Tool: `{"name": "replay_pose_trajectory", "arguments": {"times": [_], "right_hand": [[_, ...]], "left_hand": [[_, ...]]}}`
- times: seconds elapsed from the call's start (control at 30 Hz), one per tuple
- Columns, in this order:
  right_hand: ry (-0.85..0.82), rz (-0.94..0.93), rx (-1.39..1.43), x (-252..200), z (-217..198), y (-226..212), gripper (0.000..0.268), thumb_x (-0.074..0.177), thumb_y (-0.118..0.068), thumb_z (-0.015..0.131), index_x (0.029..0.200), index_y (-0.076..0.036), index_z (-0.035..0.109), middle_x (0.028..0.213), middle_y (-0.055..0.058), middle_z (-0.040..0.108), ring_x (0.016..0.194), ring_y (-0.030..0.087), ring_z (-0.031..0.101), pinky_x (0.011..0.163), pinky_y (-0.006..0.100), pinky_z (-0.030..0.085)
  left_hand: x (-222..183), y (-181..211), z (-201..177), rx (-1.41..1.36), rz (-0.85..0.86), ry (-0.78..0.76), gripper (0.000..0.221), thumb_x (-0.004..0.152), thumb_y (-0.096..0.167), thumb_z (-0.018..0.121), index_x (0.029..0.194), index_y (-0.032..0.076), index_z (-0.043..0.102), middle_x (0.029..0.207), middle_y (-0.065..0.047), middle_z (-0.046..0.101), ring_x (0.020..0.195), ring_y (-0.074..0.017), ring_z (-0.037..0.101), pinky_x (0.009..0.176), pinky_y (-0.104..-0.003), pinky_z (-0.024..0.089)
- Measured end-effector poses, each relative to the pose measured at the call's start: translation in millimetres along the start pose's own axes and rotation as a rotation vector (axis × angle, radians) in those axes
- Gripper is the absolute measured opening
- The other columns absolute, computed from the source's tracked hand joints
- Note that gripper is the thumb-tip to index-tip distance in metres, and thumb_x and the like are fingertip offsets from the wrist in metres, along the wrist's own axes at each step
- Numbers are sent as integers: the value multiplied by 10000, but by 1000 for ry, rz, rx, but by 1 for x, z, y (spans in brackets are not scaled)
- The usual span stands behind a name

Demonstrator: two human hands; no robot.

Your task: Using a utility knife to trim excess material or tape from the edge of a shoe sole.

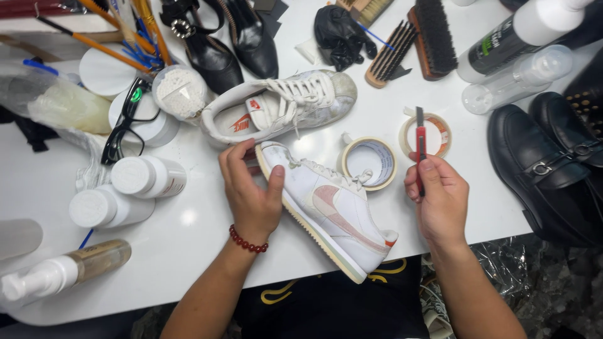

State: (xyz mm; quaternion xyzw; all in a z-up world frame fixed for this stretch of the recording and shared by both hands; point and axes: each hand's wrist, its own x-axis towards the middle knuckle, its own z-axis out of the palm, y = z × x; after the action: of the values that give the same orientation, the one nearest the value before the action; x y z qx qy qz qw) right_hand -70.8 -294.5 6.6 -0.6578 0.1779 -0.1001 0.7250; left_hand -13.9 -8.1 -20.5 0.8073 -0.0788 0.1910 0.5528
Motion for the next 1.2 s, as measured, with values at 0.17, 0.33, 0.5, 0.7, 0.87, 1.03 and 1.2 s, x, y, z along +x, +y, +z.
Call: {"name": "replay_pose_trajectory", "arguments": {"times": [0.17,0.33,0.5,0.7,0.87,1.03,1.2], "right_hand": [[-94,-88,68,-7,-6,-3,245,1142,-166,485,1263,20,588,873,73,614,741,146,543,717,278,475],[-280,-232,-75,-10,-22,-14,170,1150,-122,504,1186,36,555,997,105,643,883,188,623,905,321,517],[-346,-135,-322,-22,-21,-25,248,1002,-45,563,1227,46,613,946,143,682,833,184,632,712,284,495],[-428,-72,-320,-30,-3,-14,188,1024,-60,581,1180,39,617,940,125,678,819,144,615,745,269,523],[-408,-47,-238,-27,-1,0,176,1019,-97,601,1148,21,613,953,109,689,799,119,587,733,251,494],[-339,-45,-241,-22,19,2,175,1015,-110,615,1150,1,621,875,65,652,755,101,580,673,243,473],[-290,-34,-271,-20,30,9,109,1003,-111,666,1051,-22,624,857,22,638,715,66,553,634,221,457]], "left_hand": [[-11,-2,4,-104,-85,-94,733,983,309,703,1499,-30,307,1360,-243,533,1220,-336,623,1052,-440,516],[-3,13,-3,-296,-215,-187,737,924,315,735,1471,-9,362,1285,-233,656,1158,-304,705,999,-400,571],[9,12,-15,-492,-197,-305,629,923,281,737,1431,5,491,1226,-172,706,1116,-234,722,975,-350,590],[12,2,-18,-491,-216,-329,601,919,280,742,1419,28,523,1205,-148,707,1100,-218,706,963,-336,576],[12,0,-15,-499,-230,-342,615,920,293,731,1433,34,512,1247,-144,680,1119,-213,689,970,-334,573],[12,1,-13,-500,-207,-345,602,957,292,700,1460,30,498,1304,-154,664,1184,-223,668,1037,-342,541],[12,-2,-11,-542,-221,-369,576,992,279,651,1475,24,471,1330,-160,645,1202,-226,653,1038,-347,527]]}}
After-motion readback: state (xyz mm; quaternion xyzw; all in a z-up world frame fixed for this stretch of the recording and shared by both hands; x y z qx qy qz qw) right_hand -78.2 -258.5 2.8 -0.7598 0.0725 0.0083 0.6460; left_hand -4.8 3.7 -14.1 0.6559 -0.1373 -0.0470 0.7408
